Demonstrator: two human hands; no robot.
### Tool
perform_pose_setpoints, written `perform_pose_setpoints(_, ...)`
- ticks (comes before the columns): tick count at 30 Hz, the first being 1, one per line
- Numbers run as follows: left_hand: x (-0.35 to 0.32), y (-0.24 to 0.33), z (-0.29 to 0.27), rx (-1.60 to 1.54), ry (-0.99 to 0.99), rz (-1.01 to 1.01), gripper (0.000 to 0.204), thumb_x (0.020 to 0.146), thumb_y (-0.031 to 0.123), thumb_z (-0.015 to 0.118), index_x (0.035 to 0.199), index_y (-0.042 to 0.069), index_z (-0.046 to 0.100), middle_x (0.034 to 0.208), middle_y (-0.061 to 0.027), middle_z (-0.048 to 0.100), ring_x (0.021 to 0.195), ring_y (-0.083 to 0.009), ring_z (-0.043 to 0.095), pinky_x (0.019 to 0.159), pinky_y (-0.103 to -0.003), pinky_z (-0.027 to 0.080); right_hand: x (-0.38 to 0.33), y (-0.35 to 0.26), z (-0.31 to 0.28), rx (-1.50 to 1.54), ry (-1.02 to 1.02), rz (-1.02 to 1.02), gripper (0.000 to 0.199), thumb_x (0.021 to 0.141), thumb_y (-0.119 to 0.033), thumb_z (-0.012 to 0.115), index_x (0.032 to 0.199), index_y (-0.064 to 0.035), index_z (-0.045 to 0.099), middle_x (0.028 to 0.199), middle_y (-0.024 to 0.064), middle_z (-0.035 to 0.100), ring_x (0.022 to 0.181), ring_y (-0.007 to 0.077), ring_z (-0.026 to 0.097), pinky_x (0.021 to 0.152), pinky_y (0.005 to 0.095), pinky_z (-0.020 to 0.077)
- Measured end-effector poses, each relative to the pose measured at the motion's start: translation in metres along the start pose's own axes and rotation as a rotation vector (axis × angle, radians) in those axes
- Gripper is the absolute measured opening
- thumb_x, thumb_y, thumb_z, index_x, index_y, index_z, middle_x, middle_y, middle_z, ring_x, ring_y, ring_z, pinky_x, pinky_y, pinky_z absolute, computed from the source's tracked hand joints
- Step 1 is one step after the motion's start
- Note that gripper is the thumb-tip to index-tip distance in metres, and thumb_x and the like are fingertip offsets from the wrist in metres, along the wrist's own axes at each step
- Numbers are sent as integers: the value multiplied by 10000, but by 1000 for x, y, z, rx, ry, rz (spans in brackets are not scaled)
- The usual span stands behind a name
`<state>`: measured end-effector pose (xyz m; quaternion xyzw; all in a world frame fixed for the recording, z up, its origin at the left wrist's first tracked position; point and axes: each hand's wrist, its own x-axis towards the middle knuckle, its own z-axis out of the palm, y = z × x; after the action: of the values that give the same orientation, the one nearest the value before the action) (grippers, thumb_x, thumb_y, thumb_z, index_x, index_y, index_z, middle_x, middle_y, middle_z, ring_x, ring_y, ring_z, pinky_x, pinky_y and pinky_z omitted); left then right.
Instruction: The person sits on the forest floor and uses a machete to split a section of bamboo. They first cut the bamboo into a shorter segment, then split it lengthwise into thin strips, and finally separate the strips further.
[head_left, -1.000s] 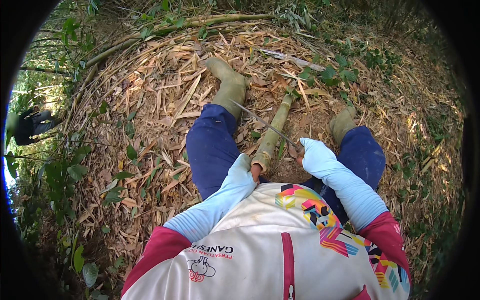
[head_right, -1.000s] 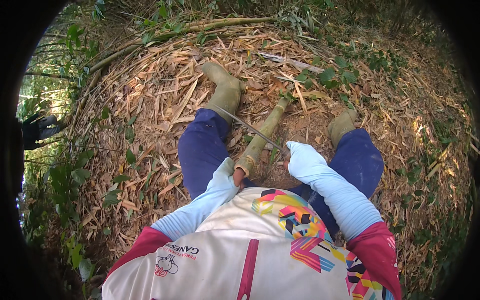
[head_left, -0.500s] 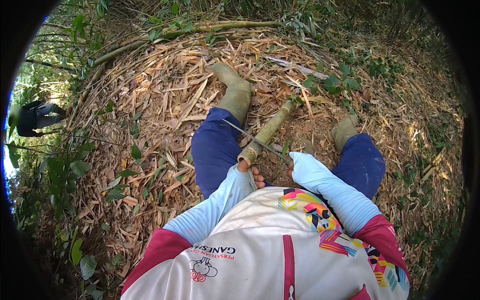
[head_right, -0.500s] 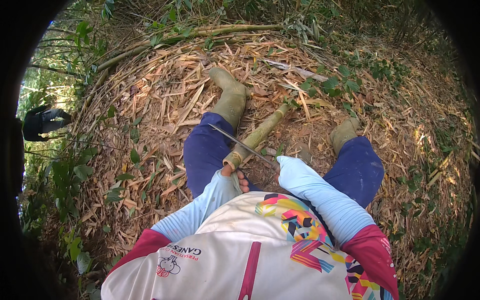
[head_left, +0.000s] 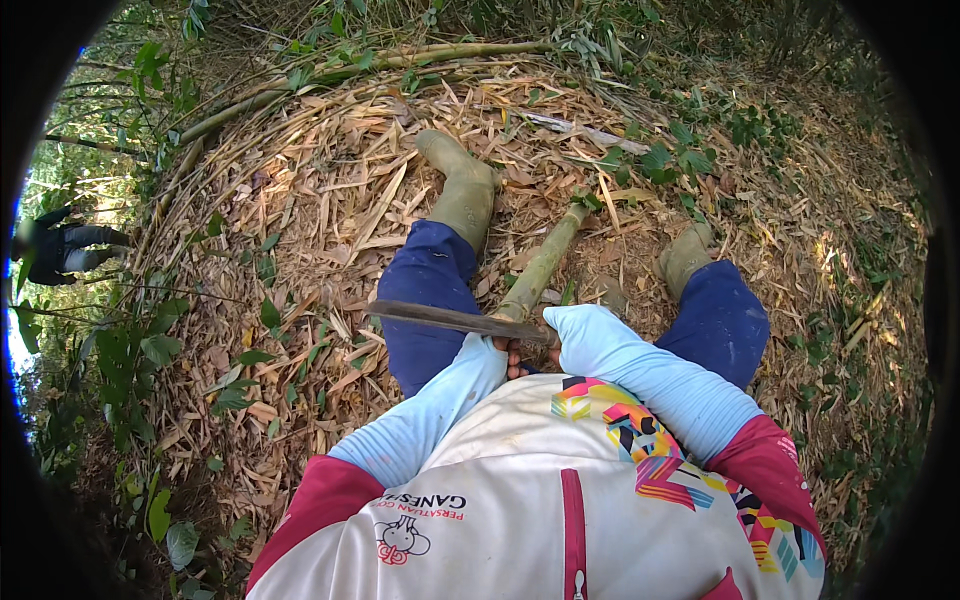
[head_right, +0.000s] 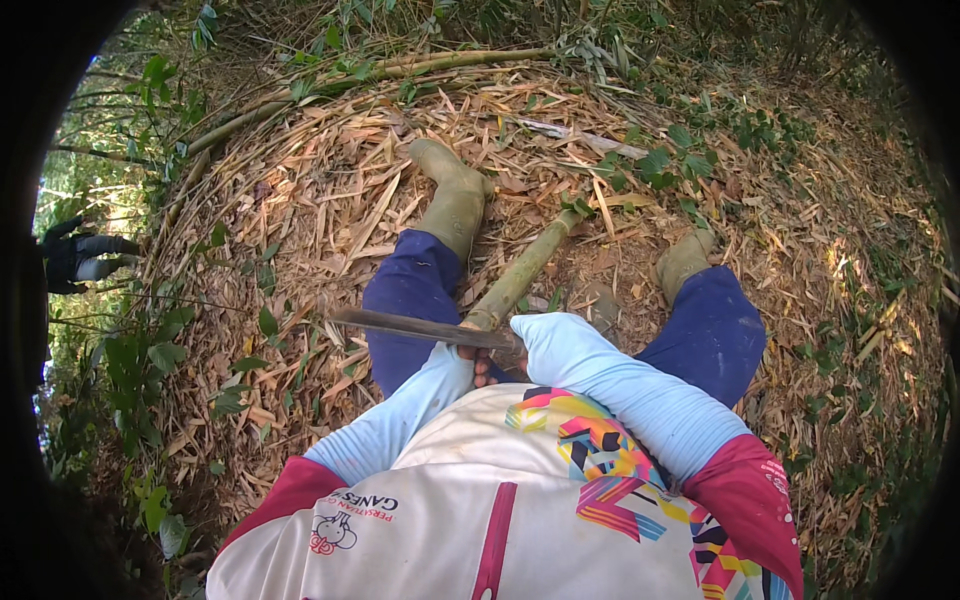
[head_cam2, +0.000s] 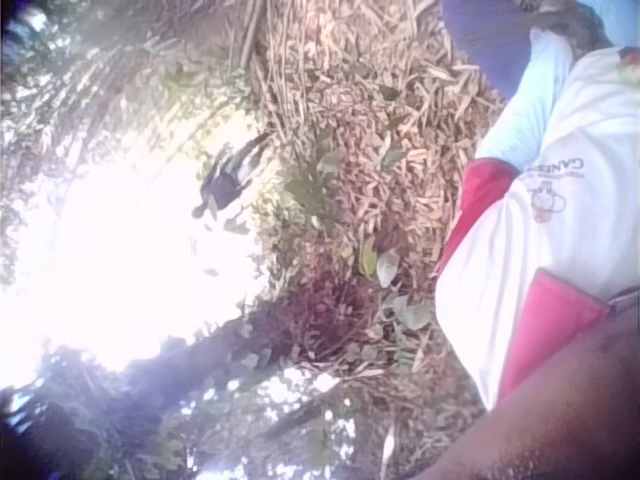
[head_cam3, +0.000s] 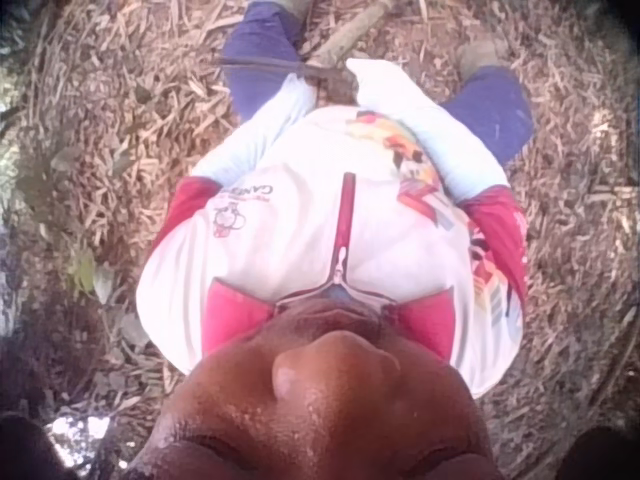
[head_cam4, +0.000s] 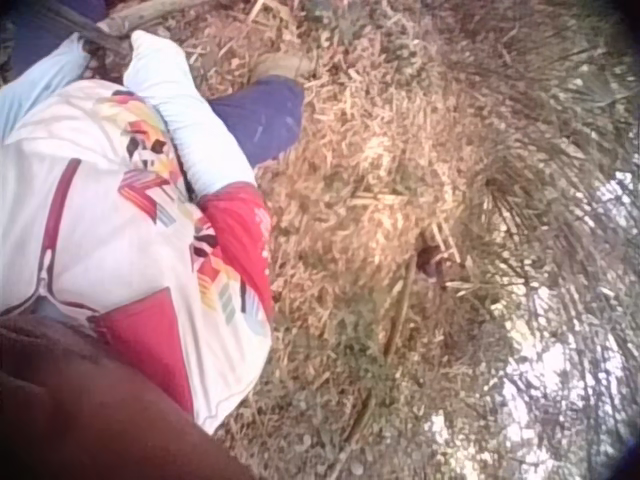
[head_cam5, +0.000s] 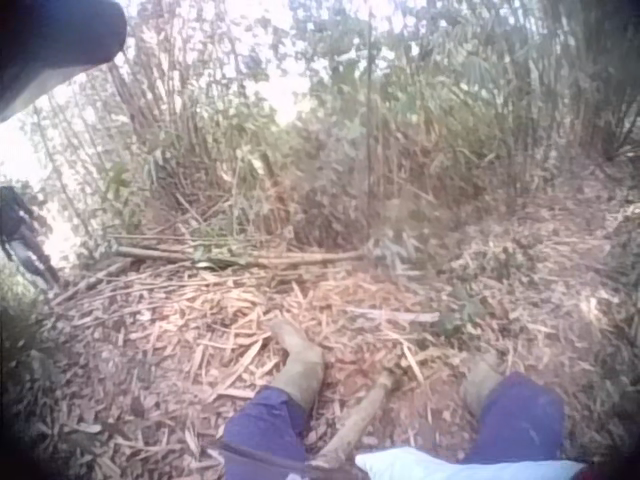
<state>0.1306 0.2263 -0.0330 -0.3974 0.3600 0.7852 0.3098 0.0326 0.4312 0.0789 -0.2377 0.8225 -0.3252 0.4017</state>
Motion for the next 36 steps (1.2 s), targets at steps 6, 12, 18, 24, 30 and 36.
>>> perform_pose_setpoints(6,-32,37,54,121,311,-136,222,931,265,561,807,101,479,518,-68,450,377,-234,436,541,-446,509,0,11,8,177,123,-37,390,741,-119,726,1114,-53,637,885,201,686,845,350,690,746,403,536)
perform_pose_setpoints(12,-47,34,64,159,261,-37,183,905,221,492,791,85,447,519,-53,435,380,-198,428,508,-396,498,0,15,7,-26,127,-44,378,730,-114,723,1092,-51,630,832,186,677,805,359,677,721,414,537)
perform_pose_setpoints(18,-51,34,65,208,233,-10,177,901,206,481,786,77,441,523,-58,436,383,-195,417,545,-388,507,9,37,14,-32,181,-2,367,730,-114,729,1069,-22,624,832,189,682,818,372,675,723,427,534)
perform_pose_setpoints(24,-54,34,69,247,253,-12,146,888,178,458,783,78,441,528,-60,431,388,-179,405,549,-383,509,13,36,5,-63,200,11,364,724,-112,743,1059,-34,624,849,207,671,833,385,666,738,431,519)
perform_pose_setpoints(30,-59,35,71,304,265,36,102,871,160,469,810,80,451,543,-53,439,402,-161,416,516,-356,508,7,38,0,-76,97,-3,374,727,-122,727,1071,-16,625,843,216,669,842,407,660,734,434,523)
perform_pose_setpoints(36,-51,29,71,352,354,13,189,919,248,557,902,80,474,643,-47,478,435,-146,432,481,-336,482,3,41,4,-73,148,3,403,722,-123,733,1095,-13,628,901,234,665,858,388,662,756,422,522)
